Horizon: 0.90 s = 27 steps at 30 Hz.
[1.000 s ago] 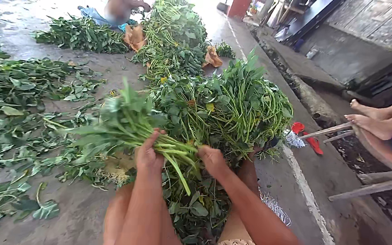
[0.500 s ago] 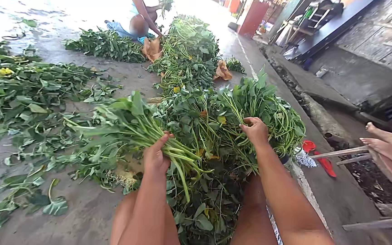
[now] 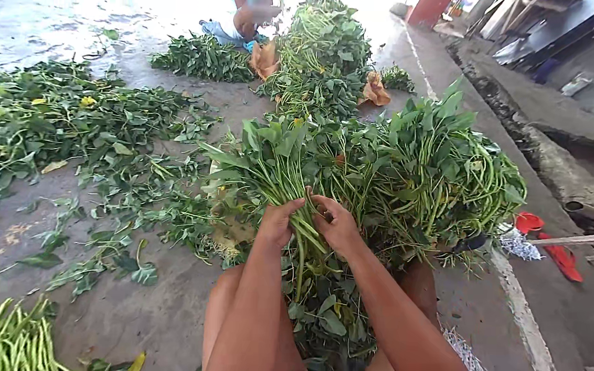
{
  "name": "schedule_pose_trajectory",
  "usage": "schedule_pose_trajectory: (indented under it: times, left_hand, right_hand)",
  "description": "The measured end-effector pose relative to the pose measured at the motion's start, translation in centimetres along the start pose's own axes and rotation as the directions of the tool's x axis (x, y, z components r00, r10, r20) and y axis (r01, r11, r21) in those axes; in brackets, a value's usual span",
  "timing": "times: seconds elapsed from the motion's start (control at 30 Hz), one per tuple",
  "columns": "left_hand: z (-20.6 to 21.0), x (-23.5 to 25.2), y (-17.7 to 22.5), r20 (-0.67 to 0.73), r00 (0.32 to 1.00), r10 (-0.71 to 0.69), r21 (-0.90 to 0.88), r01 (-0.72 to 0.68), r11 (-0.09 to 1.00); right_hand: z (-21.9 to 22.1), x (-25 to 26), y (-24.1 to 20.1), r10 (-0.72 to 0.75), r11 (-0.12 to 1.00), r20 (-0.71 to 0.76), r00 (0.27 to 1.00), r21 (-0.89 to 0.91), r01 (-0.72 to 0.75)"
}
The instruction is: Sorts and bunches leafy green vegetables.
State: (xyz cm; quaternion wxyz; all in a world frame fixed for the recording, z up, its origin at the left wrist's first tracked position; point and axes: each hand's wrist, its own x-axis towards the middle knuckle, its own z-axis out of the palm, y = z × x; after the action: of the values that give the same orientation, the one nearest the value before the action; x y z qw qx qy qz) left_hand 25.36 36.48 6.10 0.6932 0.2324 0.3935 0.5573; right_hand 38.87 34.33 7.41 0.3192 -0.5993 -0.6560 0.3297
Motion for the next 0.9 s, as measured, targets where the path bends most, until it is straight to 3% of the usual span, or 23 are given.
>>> schedule_pose_trajectory:
  times: [0.07,0.17,0.27,0.33,0.4,0.43,0.47,0.5,0.53,0.6,0.63,0.67,0.7,0.77,0.83,0.9]
  left_hand:
    - [-0.1,-0.1,0.1,0.014,1.0,-0.016,0.052,0.015,0.999]
    - [-0.2,-0.2,0.1,-0.072,0.997,-0.02,0.076,0.026,0.997]
    - [-0.6,0.1,0.3,-0.245,0.97,0.0,-0.013,-0.004,1.0]
    - [-0.7,0.2,0.6,-0.289,0.957,-0.019,-0.071,-0.001,0.998]
    - [-0.4,-0.1,0.6,-0.271,0.961,-0.052,-0.117,0.021,0.993]
    - [-0.2,-0.2,0.5,-0.271,0.961,-0.052,-0.145,0.013,0.989]
    - [-0.2,-0.1,0.3,-0.284,0.959,-0.025,-0.178,-0.027,0.984]
    - [-0.6,0.1,0.2,-0.304,0.952,0.033,-0.213,-0.102,0.972]
    - [-1.3,0.5,0.3,-0.345,0.931,0.118,-0.236,-0.208,0.949]
    - [-2.7,1.5,0.9,-0.456,0.833,0.312,-0.194,-0.435,0.879]
    - [-2.9,1.7,1.2,-0.495,0.774,0.395,-0.129,-0.515,0.848]
    - [-2.8,1.6,1.5,-0.504,0.732,0.458,-0.059,-0.558,0.828]
    - [-2.6,1.4,1.5,-0.48,0.726,0.493,-0.001,-0.562,0.827]
    - [-2.0,0.6,0.8,-0.391,0.814,0.429,0.033,-0.454,0.89]
    - [-1.1,0.1,0.1,-0.303,0.918,0.256,0.014,-0.264,0.964]
    - [-0.3,-0.3,-0.2,-0.235,0.966,0.104,0.022,-0.102,0.995]
  right_hand:
    - [-1.0,0.5,-0.8,0.083,0.995,0.183,0.98,-0.064,-0.072]
    - [-1.0,-0.2,-1.0,0.15,0.981,0.236,0.96,-0.154,-0.115]
    - [-1.3,-2.4,0.0,0.255,0.963,0.326,0.91,-0.169,-0.209]
    - [-1.4,-4.0,1.5,0.172,0.979,0.315,0.933,0.052,-0.198]
    - [-0.8,-5.5,2.8,0.056,0.893,0.225,0.973,0.425,-0.15]
    - [-0.5,-6.0,3.1,0.045,0.83,0.194,0.98,0.538,-0.145]
    - [-0.3,-6.6,3.5,0.069,0.824,0.186,0.98,0.543,-0.161]
    - [-0.4,-7.2,4.1,0.123,0.884,0.197,0.973,0.423,-0.198]
    - [-0.6,-7.7,4.9,0.211,0.948,0.246,0.946,0.186,-0.26]
    - [-1.0,-7.9,7.0,0.455,0.883,0.361,0.814,-0.303,-0.359]
    - [-1.5,-7.6,7.9,0.539,0.821,0.366,0.759,-0.43,-0.376]
    - [-2.3,-7.0,8.5,0.546,0.804,0.328,0.771,-0.465,-0.371]
    - [-3.3,-6.1,8.7,0.499,0.821,0.258,0.827,-0.445,-0.356]
    - [-4.5,-3.5,9.4,0.366,0.858,0.047,0.929,-0.403,-0.318]
    - [-4.9,-0.5,10.9,0.363,0.841,-0.079,0.929,-0.402,-0.362]
    - [-5.2,1.4,12.0,0.446,0.853,-0.064,0.893,-0.273,-0.445]
